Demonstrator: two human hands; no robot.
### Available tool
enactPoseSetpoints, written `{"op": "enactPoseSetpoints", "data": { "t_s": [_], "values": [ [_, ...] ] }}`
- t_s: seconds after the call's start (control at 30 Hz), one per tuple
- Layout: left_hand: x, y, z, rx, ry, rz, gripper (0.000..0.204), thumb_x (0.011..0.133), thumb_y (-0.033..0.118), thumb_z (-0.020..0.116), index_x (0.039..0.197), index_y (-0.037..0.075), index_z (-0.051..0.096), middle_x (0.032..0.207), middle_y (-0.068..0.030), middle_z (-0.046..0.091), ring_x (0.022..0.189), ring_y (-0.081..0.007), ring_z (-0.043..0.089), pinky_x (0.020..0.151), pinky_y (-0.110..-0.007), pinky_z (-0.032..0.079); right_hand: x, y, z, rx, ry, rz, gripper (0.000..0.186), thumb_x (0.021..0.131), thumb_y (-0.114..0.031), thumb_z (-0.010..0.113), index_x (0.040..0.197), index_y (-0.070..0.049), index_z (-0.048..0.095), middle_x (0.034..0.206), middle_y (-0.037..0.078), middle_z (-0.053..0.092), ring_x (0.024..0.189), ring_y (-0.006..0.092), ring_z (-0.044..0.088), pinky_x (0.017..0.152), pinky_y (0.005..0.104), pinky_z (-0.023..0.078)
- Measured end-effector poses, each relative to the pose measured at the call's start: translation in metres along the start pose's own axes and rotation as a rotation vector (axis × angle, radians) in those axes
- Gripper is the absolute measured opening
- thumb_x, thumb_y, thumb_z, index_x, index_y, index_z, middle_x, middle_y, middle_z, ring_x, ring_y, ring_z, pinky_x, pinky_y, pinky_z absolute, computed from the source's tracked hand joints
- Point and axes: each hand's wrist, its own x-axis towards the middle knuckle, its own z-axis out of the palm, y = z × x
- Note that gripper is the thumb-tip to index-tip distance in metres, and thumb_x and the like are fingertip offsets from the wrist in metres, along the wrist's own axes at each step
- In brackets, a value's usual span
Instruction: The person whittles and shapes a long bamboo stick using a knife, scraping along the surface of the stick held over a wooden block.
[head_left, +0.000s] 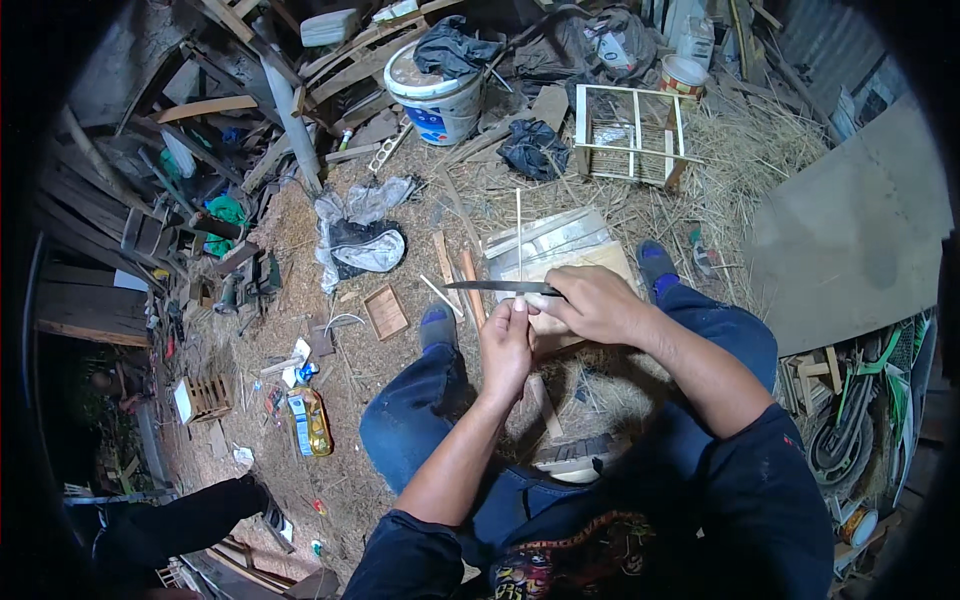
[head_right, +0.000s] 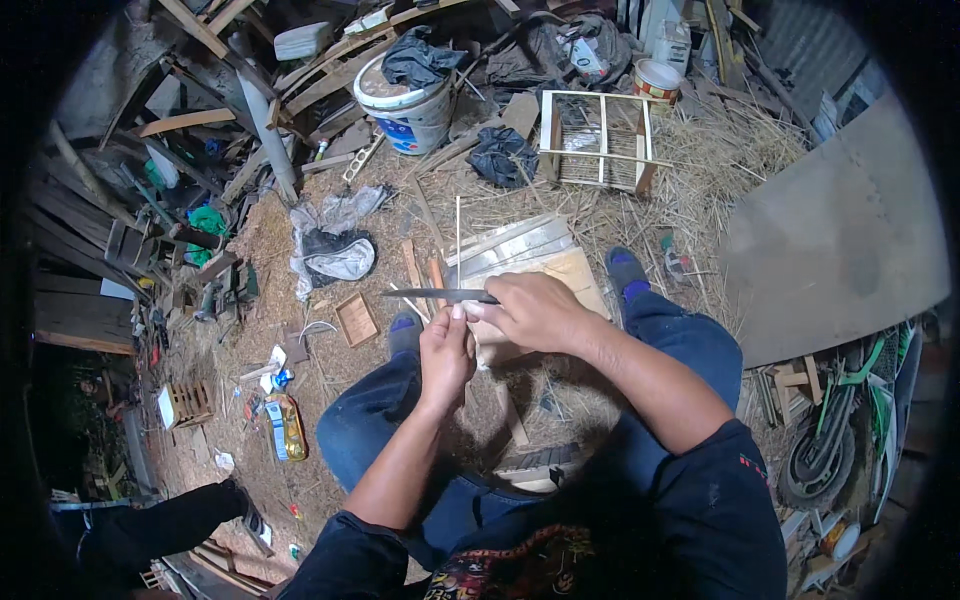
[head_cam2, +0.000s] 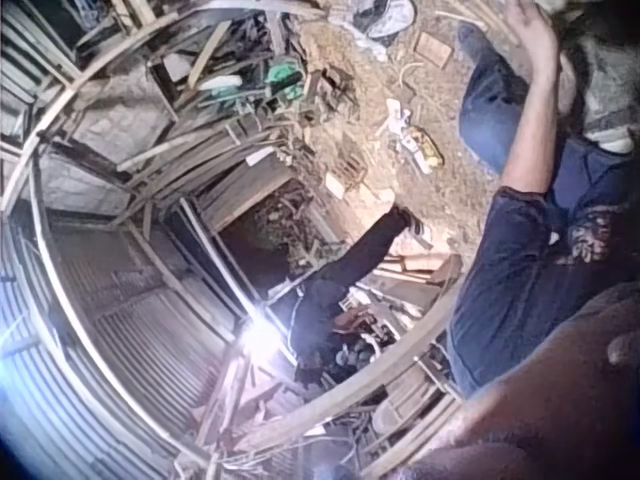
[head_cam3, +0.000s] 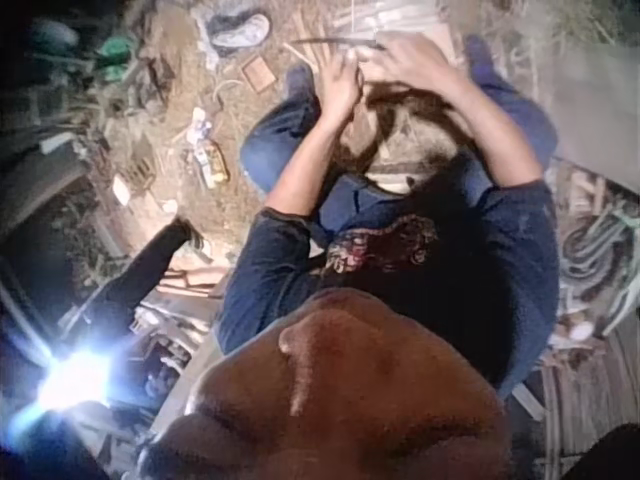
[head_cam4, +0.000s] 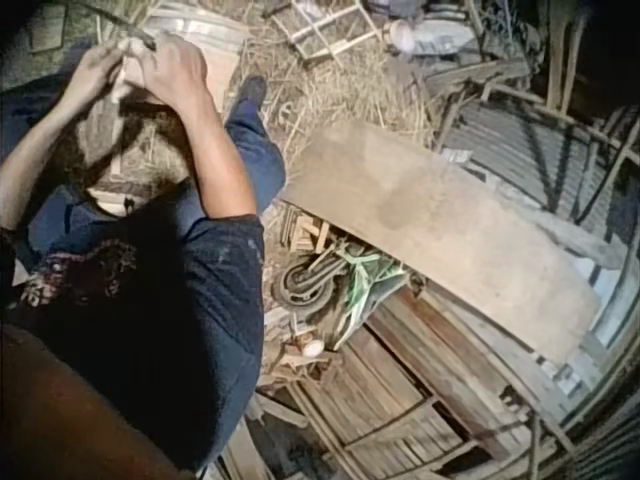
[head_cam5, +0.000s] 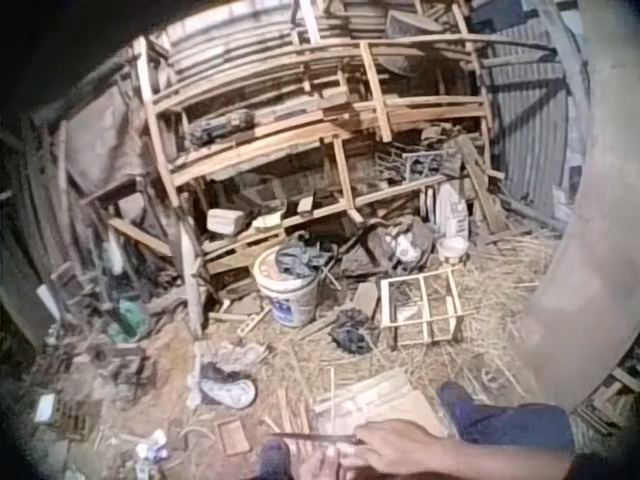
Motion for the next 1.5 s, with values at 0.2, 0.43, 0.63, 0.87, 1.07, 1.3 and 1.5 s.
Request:
{"op": "enactPoseSetpoints", "data": {
  "t_s": [0.2, 0.43, 0.63, 0.87, 1.07, 1.3, 1.5],
  "values": [
    [0.007, -0.013, -0.002, 0.005, -0.019, 0.086, 0.027, 0.107, 0.022, 0.047, 0.09, 0.005, 0.06, 0.056, 0.0069, 0.041, 0.047, -0.0027, 0.033, 0.043, -0.024, 0.024, -0.001, 0.005, 0.0, -0.052, -0.036, -0.041, 0.04, 0.098, -0.039, 0.052, 0.085, -0.002, 0.055, 0.08, 0.02, 0.064, 0.079, 0.0406, 0.064, 0.068, 0.0513, 0.048],
    [-0.001, -0.005, 0.006, -0.036, -0.112, 0.008, 0.029, 0.107, 0.025, 0.047, 0.088, 0.006, 0.059, 0.051, 0.0073, 0.037, 0.04, -0.0036, 0.029, 0.037, -0.025, 0.02, -0.002, 0.023, -0.003, -0.202, 0.069, -0.113, 0.037, 0.099, -0.039, 0.05, 0.083, -0.006, 0.055, 0.07, 0.015, 0.063, 0.067, 0.0387, 0.063, 0.06, 0.0488, 0.048],
    [-0.014, -0.001, 0.006, -0.181, -0.234, -0.184, 0.029, 0.107, 0.027, 0.044, 0.091, 0.007, 0.056, 0.05, 0.0048, 0.035, 0.036, -0.0061, 0.028, 0.035, -0.025, 0.022, 0.009, 0.059, -0.036, -0.349, 0.223, 0.044, 0.045, 0.103, -0.045, 0.043, 0.08, -0.009, 0.057, 0.063, 0.012, 0.06, 0.054, 0.031, 0.061, 0.051, 0.0443, 0.047],
    [-0.005, 0.01, 0.001, -0.318, -0.186, -0.199, 0.026, 0.108, 0.025, 0.041, 0.095, 0.007, 0.053, 0.049, 0.0028, 0.033, 0.033, -0.0088, 0.026, 0.032, -0.025, 0.025, -0.007, 0.007, 0.0, -0.234, 0.032, -0.041, 0.037, 0.097, -0.041, 0.053, 0.081, -0.009, 0.059, 0.068, 0.014, 0.065, 0.066, 0.0349, 0.067, 0.056, 0.0475, 0.05],
    [-0.004, 0.008, -0.003, -0.382, -0.256, -0.259, 0.026, 0.108, 0.025, 0.04, 0.095, 0.007, 0.053, 0.047, 0.0035, 0.033, 0.031, -0.009, 0.026, 0.03, -0.026, 0.025, -0.001, 0.02, -0.006, -0.261, 0.066, -0.021, 0.035, 0.096, -0.038, 0.055, 0.08, -0.008, 0.057, 0.068, 0.015, 0.064, 0.067, 0.0362, 0.066, 0.056, 0.048, 0.049],
    [-0.003, 0.006, -0.006, -0.589, -0.276, -0.328, 0.027, 0.108, 0.026, 0.038, 0.097, 0.006, 0.052, 0.047, 0.0033, 0.033, 0.03, -0.0089, 0.026, 0.03, -0.025, 0.027, -0.008, 0.007, -0.001, -0.28, -0.017, -0.009, 0.041, 0.097, -0.045, 0.052, 0.082, -0.008, 0.062, 0.069, 0.015, 0.067, 0.066, 0.0345, 0.068, 0.056, 0.0481, 0.052],
    [-0.003, 0.009, -0.004, -0.526, -0.276, -0.308, 0.027, 0.108, 0.025, 0.038, 0.093, 0.007, 0.052, 0.047, 0.0033, 0.033, 0.03, -0.0091, 0.026, 0.03, -0.025, 0.026, -0.004, 0.012, -0.001, -0.294, 0.025, -0.009, 0.044, 0.097, -0.046, 0.052, 0.079, -0.007, 0.063, 0.068, 0.015, 0.067, 0.066, 0.0349, 0.068, 0.057, 0.048, 0.053]
  ]
}}
